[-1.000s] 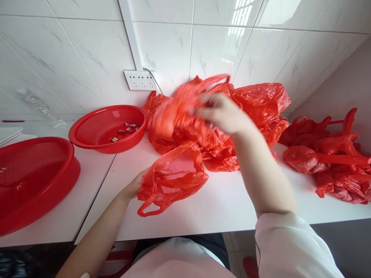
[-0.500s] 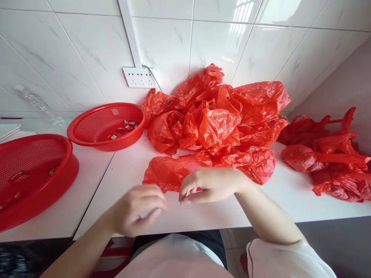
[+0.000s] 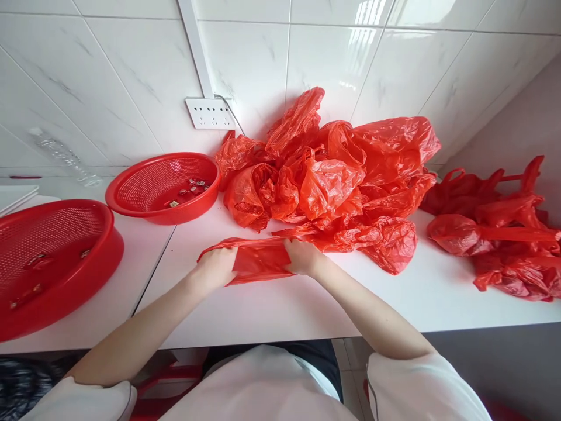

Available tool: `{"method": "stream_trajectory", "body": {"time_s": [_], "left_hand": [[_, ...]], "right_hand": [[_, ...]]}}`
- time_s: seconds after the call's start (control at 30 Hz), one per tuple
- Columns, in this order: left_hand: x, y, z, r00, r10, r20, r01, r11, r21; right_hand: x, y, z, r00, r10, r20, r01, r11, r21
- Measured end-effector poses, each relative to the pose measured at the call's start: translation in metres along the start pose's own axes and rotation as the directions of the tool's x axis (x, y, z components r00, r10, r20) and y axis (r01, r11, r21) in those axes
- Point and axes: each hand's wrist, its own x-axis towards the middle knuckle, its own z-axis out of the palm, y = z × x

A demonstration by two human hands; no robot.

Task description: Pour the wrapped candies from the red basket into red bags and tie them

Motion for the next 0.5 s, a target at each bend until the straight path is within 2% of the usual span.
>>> {"method": "stream_trajectory", "body": {"time_s": [0.1,0.17,0.2,0.27,0.33,0.37,0.5], "left_hand": [[-0.007,-0.004,-0.008,0.996,-0.002,0.088,0.003,1.000,-0.006],[-0.008,-0.004,-0.008,0.989,-0.022,0.143,0.023,1.000,-0.005],[-0.009,-0.003,-0.008,0.987,-0.029,0.159,0.031,0.999,-0.010],[-0.010,-0.002,-0.007,0.985,-0.034,0.169,0.041,0.999,-0.034],[-0.010,-0.006,-0.006,0.987,-0.036,0.157,0.046,0.997,-0.059],[-0.010,-0.010,-0.007,0.987,-0.039,0.156,0.050,0.996,-0.070],[0.000,-0.032,-0.010,0.972,-0.052,0.230,0.080,0.990,-0.113]], "right_hand": [[-0.010,-0.013,-0.016,0.994,0.106,-0.016,-0.107,0.989,-0.106],[-0.013,-0.026,-0.023,0.992,0.100,-0.082,-0.115,0.974,-0.194],[-0.013,-0.033,-0.025,0.992,0.058,-0.109,-0.080,0.975,-0.209],[-0.009,-0.043,-0.023,0.987,-0.109,-0.118,0.091,0.985,-0.144],[-0.002,-0.047,-0.016,0.959,-0.271,-0.081,0.269,0.962,-0.036],[0.001,-0.046,-0.011,0.949,-0.311,-0.054,0.312,0.950,0.002],[0.014,-0.033,0.007,0.959,-0.282,0.024,0.280,0.958,0.059]]}}
